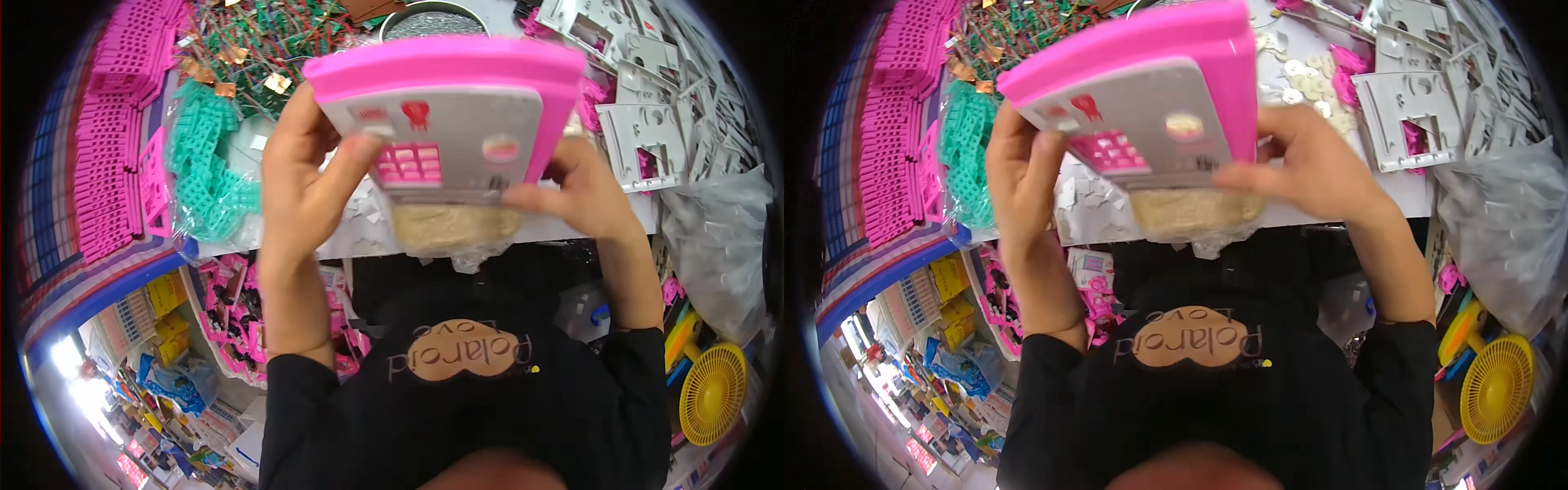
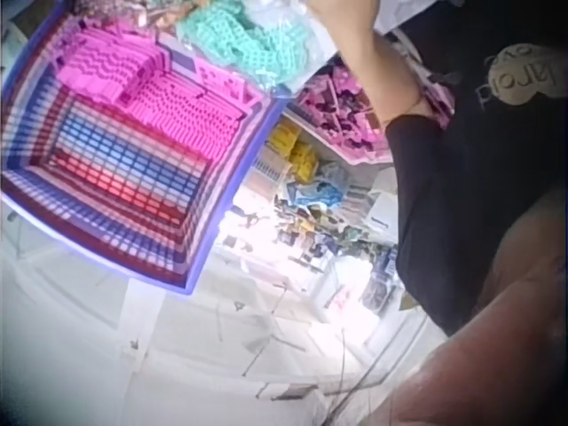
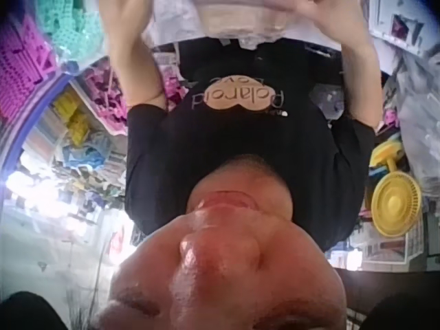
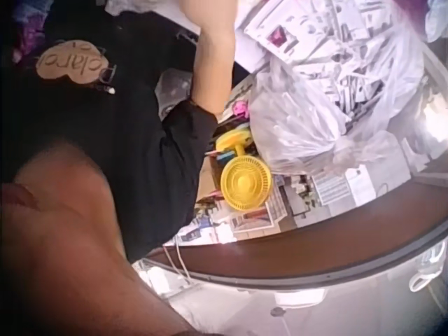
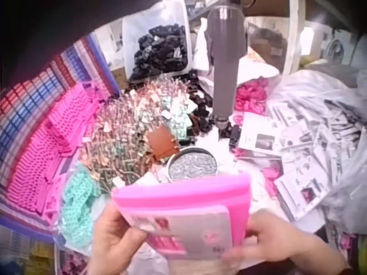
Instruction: Assembling internal components and screwing together the casing of a pink toy device using an electric screwdriver.
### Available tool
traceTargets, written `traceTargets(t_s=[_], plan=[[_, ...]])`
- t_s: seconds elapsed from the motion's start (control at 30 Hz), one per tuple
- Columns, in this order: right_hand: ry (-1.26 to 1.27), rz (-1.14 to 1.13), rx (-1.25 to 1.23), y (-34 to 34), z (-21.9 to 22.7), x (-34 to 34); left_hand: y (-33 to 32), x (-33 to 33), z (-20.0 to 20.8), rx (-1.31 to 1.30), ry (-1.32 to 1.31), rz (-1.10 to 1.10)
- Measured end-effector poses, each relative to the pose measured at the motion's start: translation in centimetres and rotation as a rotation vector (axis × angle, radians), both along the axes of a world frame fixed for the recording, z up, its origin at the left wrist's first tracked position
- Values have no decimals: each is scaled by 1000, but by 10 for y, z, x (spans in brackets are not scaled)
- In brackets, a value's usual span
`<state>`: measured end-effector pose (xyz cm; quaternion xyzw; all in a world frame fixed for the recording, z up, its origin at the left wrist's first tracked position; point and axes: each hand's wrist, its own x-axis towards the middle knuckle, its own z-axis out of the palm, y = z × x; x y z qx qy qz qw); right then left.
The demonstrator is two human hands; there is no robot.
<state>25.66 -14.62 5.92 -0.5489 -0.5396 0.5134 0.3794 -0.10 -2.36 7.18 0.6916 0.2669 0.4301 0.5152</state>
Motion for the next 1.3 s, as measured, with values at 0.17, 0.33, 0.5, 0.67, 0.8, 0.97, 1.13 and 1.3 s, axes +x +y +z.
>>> traceTargets(t_s=[0.17,0.33,0.5,0.67,0.8,0.97,1.13,1.3], plan=[[-636,-30,642,27,-10,14,12,-23,0,610,247,-265],[-786,251,565,11,-49,16,-29,-44,-32,733,482,-290],[-779,232,578,15,-50,17,-47,-38,-56,590,551,-339],[-859,201,595,25,-59,8,-31,-42,-58,566,600,-366],[-1060,174,545,14,-52,-1,-36,-32,-47,589,642,-274],[-1052,137,529,11,-54,-5,-44,-1,-51,615,729,-358],[-649,-252,325,39,-40,39,-44,-1,-56,621,788,-394],[-1394,-269,430,98,-67,75,-43,-1,-54,600,767,-396]])
